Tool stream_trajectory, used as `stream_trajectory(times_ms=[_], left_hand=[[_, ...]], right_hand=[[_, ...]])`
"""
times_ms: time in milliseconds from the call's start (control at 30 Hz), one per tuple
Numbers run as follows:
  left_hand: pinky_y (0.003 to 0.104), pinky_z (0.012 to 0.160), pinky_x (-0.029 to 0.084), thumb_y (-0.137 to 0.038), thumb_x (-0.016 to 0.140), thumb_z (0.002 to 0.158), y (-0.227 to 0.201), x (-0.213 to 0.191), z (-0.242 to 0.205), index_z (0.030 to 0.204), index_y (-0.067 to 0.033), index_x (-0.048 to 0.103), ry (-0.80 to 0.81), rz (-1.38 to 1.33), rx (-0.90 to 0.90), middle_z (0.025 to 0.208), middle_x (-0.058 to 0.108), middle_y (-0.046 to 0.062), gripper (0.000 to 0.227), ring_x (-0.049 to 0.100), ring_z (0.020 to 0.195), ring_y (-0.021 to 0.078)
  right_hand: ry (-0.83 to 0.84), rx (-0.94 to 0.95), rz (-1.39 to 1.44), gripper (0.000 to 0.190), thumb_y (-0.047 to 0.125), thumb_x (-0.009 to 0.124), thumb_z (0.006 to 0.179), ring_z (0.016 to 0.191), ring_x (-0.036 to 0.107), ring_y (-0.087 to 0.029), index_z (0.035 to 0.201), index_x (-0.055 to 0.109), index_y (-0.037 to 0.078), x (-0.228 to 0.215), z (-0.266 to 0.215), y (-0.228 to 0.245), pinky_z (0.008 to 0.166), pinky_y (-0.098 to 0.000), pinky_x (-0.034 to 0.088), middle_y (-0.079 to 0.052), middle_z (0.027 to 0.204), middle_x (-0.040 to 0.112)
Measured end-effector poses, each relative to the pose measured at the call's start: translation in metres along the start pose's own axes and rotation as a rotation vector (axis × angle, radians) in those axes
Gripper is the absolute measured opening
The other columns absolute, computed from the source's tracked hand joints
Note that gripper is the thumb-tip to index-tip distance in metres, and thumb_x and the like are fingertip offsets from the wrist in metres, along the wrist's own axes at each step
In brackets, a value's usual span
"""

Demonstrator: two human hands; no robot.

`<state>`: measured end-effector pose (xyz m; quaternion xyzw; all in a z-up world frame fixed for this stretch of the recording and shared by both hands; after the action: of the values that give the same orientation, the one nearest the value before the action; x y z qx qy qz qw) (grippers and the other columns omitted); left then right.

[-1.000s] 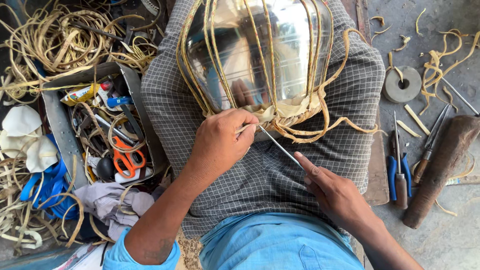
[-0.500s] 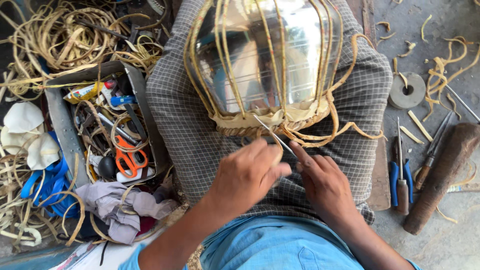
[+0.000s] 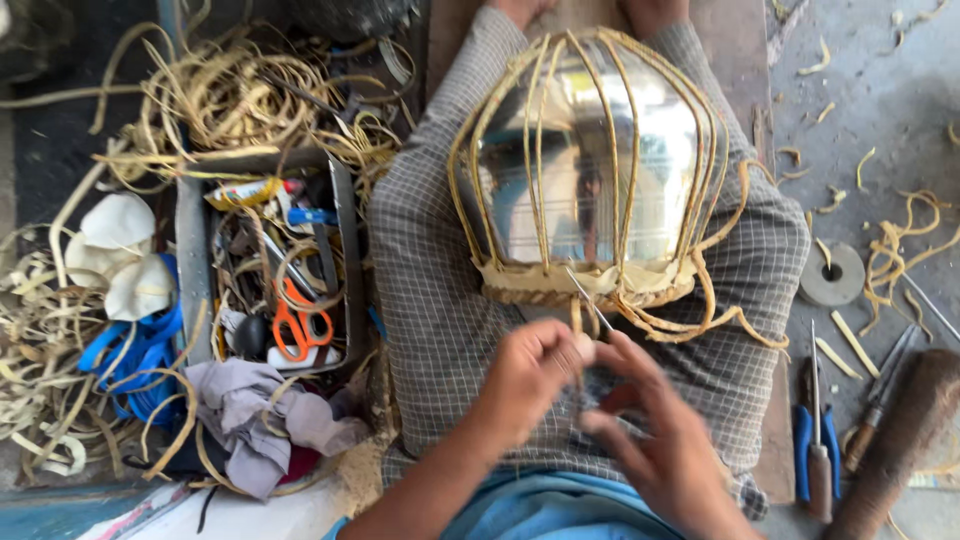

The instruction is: The person assembles a musical instrument by securing a skin head to a metal drum shell using strips of material and a metal rod, then uses a wooden mallet to tighten the lacing.

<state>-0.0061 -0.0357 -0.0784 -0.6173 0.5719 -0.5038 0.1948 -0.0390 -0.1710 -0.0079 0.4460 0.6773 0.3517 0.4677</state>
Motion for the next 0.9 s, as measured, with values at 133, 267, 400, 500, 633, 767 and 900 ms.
stream_trajectory(times_ms=[133, 267, 400, 500, 633, 767, 900], left_hand=[[0.021, 0.061, 0.048, -0.019, 0.067, 0.099, -0.013, 0.001, -0.015, 0.097, -0.0042, 0.069, 0.0, 0.028, -0.045, 0.079, 0.065, -0.004, 0.015, 0.057, 0.07, 0.0036], [0.018, 0.053, 0.036, -0.022, 0.068, 0.101, -0.01, -0.014, -0.015, 0.091, -0.0039, 0.067, -0.015, -0.244, -0.119, 0.071, 0.054, -0.005, 0.021, 0.044, 0.06, 0.0019], [0.017, 0.045, 0.027, -0.024, 0.068, 0.099, 0.002, -0.023, -0.007, 0.086, -0.0056, 0.065, 0.001, -0.311, -0.212, 0.064, 0.046, -0.006, 0.022, 0.036, 0.052, 0.002], [0.019, 0.047, 0.031, -0.024, 0.068, 0.099, -0.014, -0.028, -0.008, 0.087, -0.0045, 0.065, -0.011, -0.243, -0.169, 0.068, 0.051, -0.003, 0.023, 0.04, 0.056, 0.0031], [0.031, 0.065, 0.049, -0.026, 0.071, 0.092, -0.118, -0.023, -0.012, 0.099, -0.0043, 0.065, -0.246, 0.917, 0.424, 0.083, 0.062, 0.005, 0.024, 0.061, 0.074, 0.0172], [0.044, 0.087, 0.052, -0.027, 0.072, 0.088, -0.135, 0.032, -0.06, 0.125, -0.0046, 0.053, -0.039, 0.956, 0.819, 0.112, 0.064, 0.017, 0.047, 0.066, 0.102, 0.0358], [0.041, 0.085, 0.06, -0.018, 0.078, 0.09, -0.105, 0.046, -0.044, 0.129, -0.0043, 0.057, 0.174, 0.624, 0.475, 0.113, 0.07, 0.014, 0.046, 0.073, 0.102, 0.0333]], right_hand=[[0.097, 0.135, 0.026, 0.032, 0.012, 0.074, 0.087, 0.079, 0.075, -0.015, 0.118, 0.069, 0.004, 0.02, 0.009, -0.032, 0.07, -0.0282, 0.061, -0.003, 0.09, 0.081], [0.12, -0.102, -0.253, 0.021, 0.015, 0.076, 0.085, 0.068, 0.07, -0.011, 0.105, 0.078, 0.006, -0.011, -0.011, -0.036, 0.061, -0.0265, 0.055, -0.003, 0.078, 0.071], [-0.012, -0.081, -0.317, 0.021, 0.013, 0.08, 0.079, 0.063, 0.063, -0.01, 0.099, 0.08, 0.007, -0.068, -0.032, -0.038, 0.057, -0.0254, 0.05, -0.002, 0.075, 0.067], [-0.144, -0.072, -0.403, 0.019, 0.012, 0.08, 0.082, 0.068, 0.061, -0.01, 0.101, 0.079, 0.008, -0.09, -0.048, -0.017, 0.057, -0.0252, 0.048, 0.0, 0.082, 0.07], [-0.191, -0.249, -0.392, 0.024, 0.009, 0.076, 0.08, 0.075, 0.071, -0.012, 0.103, 0.077, 0.01, -0.074, -0.02, 0.037, 0.062, -0.0249, 0.058, -0.003, 0.093, 0.07], [0.047, -0.595, -0.509, 0.033, 0.011, 0.08, 0.072, 0.079, 0.066, -0.027, 0.104, 0.076, 0.011, -0.022, -0.008, 0.068, 0.069, -0.0352, 0.053, -0.006, 0.089, 0.066], [0.134, -0.608, -0.392, 0.034, 0.005, 0.077, 0.074, 0.086, 0.073, -0.026, 0.107, 0.071, 0.009, -0.02, 0.013, 0.063, 0.073, -0.0336, 0.058, -0.006, 0.096, 0.072]])
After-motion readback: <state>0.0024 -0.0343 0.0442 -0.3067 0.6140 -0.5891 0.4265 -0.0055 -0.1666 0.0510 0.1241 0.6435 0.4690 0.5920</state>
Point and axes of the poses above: each hand's wrist, its own z-axis towards the middle knuckle, its own x-axis out of the palm, y = z × x, the point moved 8 cm from there along z, towards the middle knuckle
